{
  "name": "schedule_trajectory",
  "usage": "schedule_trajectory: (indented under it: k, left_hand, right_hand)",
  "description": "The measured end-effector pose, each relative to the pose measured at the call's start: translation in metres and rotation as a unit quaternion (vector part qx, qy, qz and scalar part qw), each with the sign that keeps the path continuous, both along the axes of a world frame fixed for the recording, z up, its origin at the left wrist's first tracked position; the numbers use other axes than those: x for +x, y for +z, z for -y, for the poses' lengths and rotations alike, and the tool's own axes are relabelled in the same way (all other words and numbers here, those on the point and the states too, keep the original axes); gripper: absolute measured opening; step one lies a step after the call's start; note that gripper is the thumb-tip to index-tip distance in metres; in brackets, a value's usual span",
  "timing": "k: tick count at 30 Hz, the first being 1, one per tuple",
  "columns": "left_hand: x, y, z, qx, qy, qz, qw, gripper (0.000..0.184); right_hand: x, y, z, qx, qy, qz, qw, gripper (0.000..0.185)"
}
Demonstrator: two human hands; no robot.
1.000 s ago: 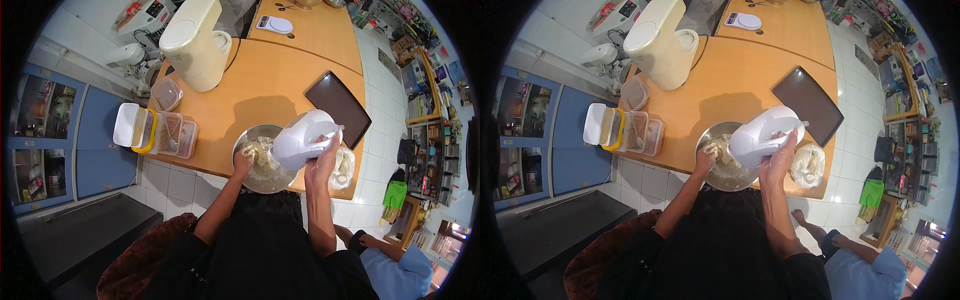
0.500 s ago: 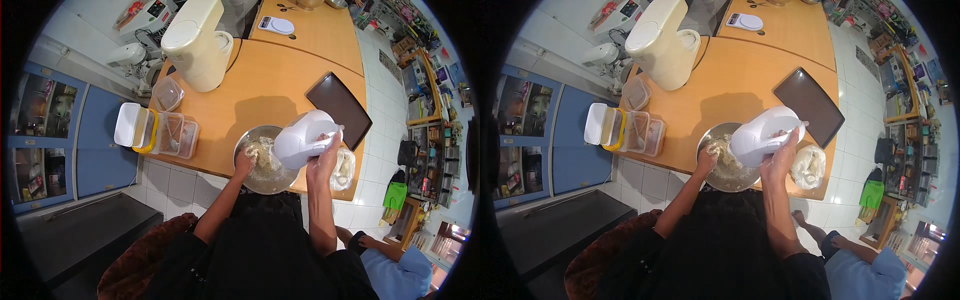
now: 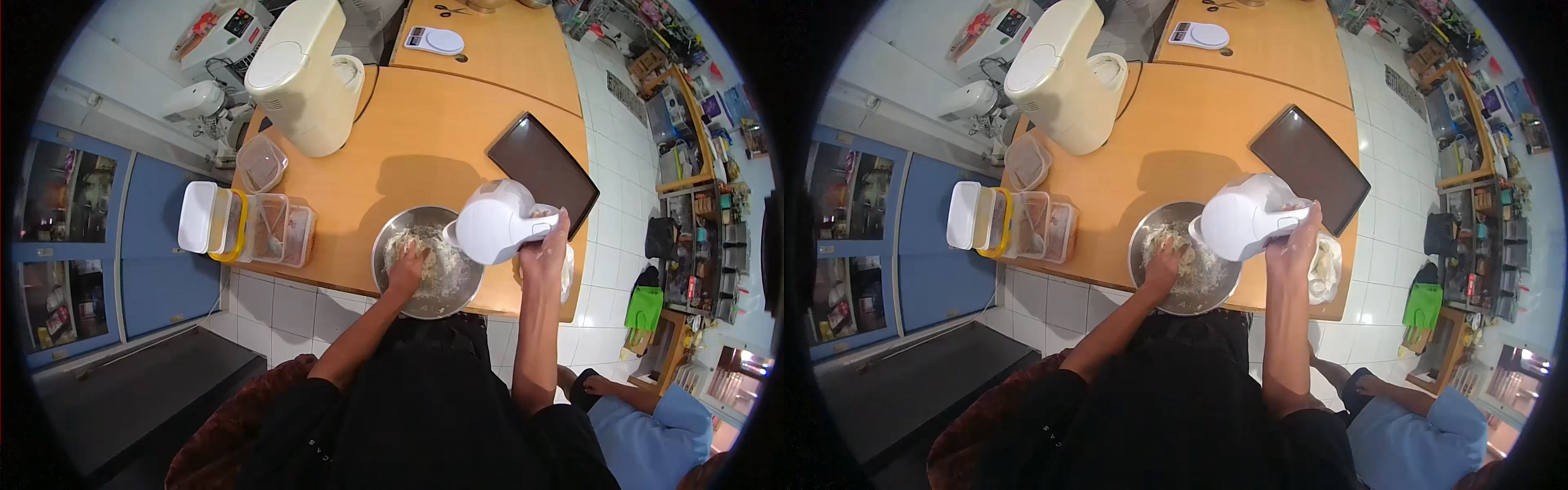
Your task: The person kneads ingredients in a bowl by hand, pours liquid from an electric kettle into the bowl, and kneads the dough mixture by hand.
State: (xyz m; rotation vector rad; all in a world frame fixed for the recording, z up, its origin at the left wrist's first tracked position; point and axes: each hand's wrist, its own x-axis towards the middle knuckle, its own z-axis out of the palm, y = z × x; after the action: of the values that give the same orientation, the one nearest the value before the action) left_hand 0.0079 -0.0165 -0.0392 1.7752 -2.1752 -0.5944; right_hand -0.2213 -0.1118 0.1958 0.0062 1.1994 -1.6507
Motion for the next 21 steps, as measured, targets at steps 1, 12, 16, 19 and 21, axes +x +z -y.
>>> schedule_trajectory:
  k: [1, 12, 16, 19, 21]
  left_hand:
    - [-0.002, 0.002, 0.000, -0.014, -0.002, 0.003, 1.000, 0.040]
    - [0.012, 0.023, 0.035, 0.188, 0.022, -0.100, 0.977, 0.043]
    - [0.024, 0.024, 0.024, 0.146, -0.011, -0.159, 0.976, 0.050]
    - [0.031, 0.014, 0.024, 0.161, -0.044, -0.177, 0.970, 0.056]
    - [0.032, 0.012, 0.021, 0.184, -0.046, -0.173, 0.966, 0.059]
  right_hand:
    - [-0.009, -0.006, 0.005, -0.013, -0.007, 0.045, 0.999, 0.027]
    - [-0.043, -0.094, 0.076, -0.059, -0.026, 0.242, 0.968, 0.037]
    - [-0.024, -0.111, 0.097, 0.017, -0.064, 0.230, 0.971, 0.038]
    - [-0.012, -0.122, 0.106, 0.029, -0.039, 0.228, 0.972, 0.069]
    - [-0.004, -0.123, 0.110, 0.042, -0.024, 0.239, 0.970, 0.083]
